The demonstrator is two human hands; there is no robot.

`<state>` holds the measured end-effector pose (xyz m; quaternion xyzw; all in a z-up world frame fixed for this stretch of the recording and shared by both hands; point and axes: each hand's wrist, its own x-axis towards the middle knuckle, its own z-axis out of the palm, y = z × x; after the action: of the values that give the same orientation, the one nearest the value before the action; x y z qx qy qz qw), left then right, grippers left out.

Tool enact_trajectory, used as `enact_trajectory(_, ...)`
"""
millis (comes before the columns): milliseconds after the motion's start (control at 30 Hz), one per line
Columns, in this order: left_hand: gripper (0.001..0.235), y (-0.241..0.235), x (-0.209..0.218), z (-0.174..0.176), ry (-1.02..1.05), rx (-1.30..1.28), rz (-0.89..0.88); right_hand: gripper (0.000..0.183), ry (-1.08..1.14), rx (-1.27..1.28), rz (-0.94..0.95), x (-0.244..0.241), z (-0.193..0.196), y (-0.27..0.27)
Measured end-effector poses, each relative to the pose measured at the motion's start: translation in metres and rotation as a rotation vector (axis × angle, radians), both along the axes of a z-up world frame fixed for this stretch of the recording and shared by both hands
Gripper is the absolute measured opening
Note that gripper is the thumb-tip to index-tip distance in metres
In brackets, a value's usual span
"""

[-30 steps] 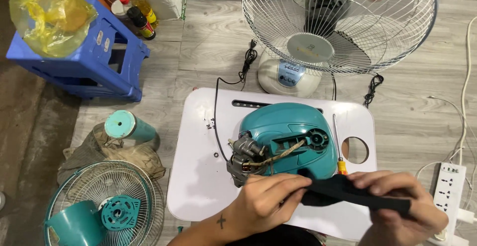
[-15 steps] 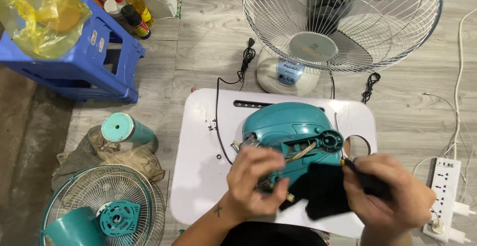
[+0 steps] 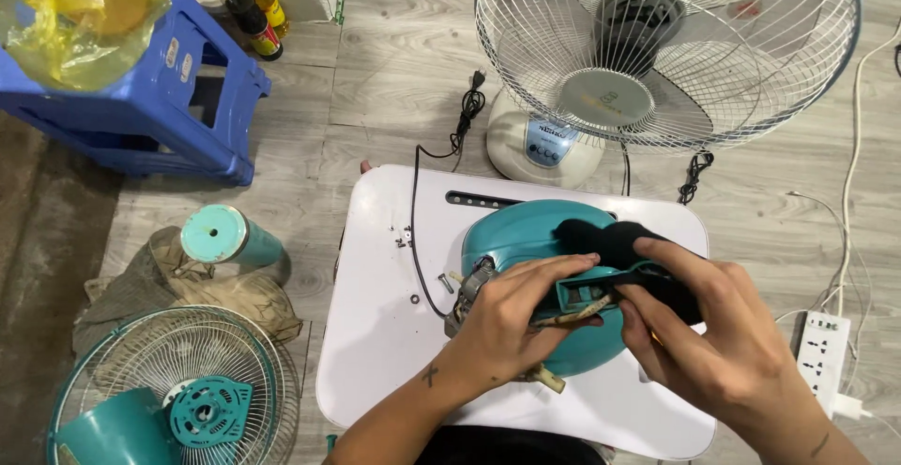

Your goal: The person works on a disassembled teal fan motor placed on a white table. They use a screwdriver to adjust internal components and then wipe the motor and fan housing with a black cloth.

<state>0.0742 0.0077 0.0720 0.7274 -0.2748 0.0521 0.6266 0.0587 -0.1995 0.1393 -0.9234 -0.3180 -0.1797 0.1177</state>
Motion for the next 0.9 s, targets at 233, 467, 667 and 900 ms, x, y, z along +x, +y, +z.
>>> enact_trajectory(233, 0.053, -0.003, -0.001, -0.004, -0.042, -0.033, 0.027, 0.025, -0.034, -0.01, 0.05, 0.005, 0.001, 0.015)
enact_trajectory(467, 0.059, 0.0, -0.002, -0.006, -0.012, -0.013, -0.002, 0.03, -0.009, -0.16, 0.079, 0.008, 0.008, 0.029)
enact_trajectory(667, 0.054, -0.001, 0.003, -0.006, -0.037, -0.027, -0.01, 0.028, 0.027, -0.229, -0.029, 0.003, 0.008, 0.013)
enact_trajectory(900, 0.053, -0.004, 0.003, -0.01, -0.054, -0.011, 0.005, 0.029, 0.015, -0.205, -0.109, -0.002, 0.011, 0.005)
